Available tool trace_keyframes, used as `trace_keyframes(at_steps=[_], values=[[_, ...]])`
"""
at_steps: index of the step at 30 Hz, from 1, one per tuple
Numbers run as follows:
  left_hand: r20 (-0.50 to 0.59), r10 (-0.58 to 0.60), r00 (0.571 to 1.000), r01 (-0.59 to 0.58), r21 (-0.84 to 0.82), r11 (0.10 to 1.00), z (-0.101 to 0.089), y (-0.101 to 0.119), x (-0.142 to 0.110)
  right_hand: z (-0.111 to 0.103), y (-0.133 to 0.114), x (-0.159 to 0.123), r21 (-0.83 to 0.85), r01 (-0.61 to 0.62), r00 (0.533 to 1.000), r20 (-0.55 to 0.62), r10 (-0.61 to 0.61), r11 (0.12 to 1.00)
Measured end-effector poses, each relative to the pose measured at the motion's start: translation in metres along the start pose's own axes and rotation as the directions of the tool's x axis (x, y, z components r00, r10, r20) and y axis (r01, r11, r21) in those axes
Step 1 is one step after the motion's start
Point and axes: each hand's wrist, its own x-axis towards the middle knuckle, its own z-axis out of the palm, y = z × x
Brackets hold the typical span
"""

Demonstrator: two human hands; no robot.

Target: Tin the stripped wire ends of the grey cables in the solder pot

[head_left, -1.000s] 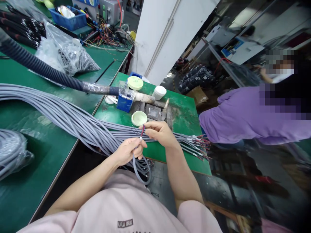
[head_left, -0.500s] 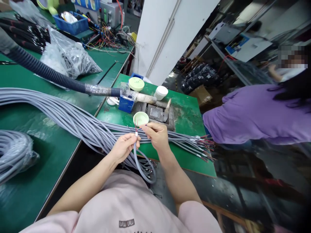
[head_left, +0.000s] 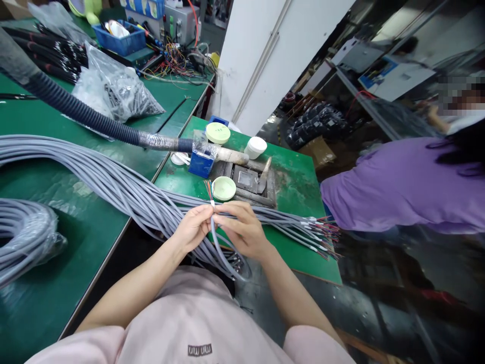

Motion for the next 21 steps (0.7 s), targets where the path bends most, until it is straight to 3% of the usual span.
trace_keyframes(at_steps=[4,6,8,10,12,15,18,21], values=[[-0.007,0.049,0.999,-0.048,0.05,0.998,0.005,0.0,0.002,0.002,0.004,-0.003,-0.079,0.102,0.994,0.055,-0.098,0.992],[-0.022,0.11,0.994,-0.105,0.165,0.981,0.006,0.0,-0.001,-0.001,0.009,-0.002,-0.028,0.069,0.998,-0.01,-0.069,0.997],[-0.013,0.238,0.971,-0.217,0.362,0.907,0.005,0.0,-0.006,-0.007,0.016,0.002,0.026,-0.033,0.992,-0.122,0.036,0.999],[0.084,0.406,0.91,-0.372,0.597,0.711,0.001,-0.001,-0.011,-0.013,0.023,0.008,0.04,-0.175,0.954,-0.241,0.179,0.984],[0.259,0.519,0.815,-0.51,0.745,0.429,-0.004,-0.004,-0.015,-0.016,0.033,0.015,0.036,-0.296,0.896,-0.334,0.291,0.954],[0.475,0.522,0.709,-0.607,0.788,0.106,-0.015,-0.009,-0.014,-0.016,0.048,0.023,0.07,-0.369,0.846,-0.387,0.366,0.927],[0.563,0.432,0.704,-0.61,0.791,-0.036,-0.024,-0.015,-0.01,-0.012,0.062,0.028,0.107,-0.4,0.839,-0.357,0.41,0.91],[0.561,0.359,0.745,-0.583,0.81,-0.056,-0.029,-0.017,-0.008,-0.008,0.072,0.029,0.076,-0.437,0.848,-0.298,0.439,0.896]])
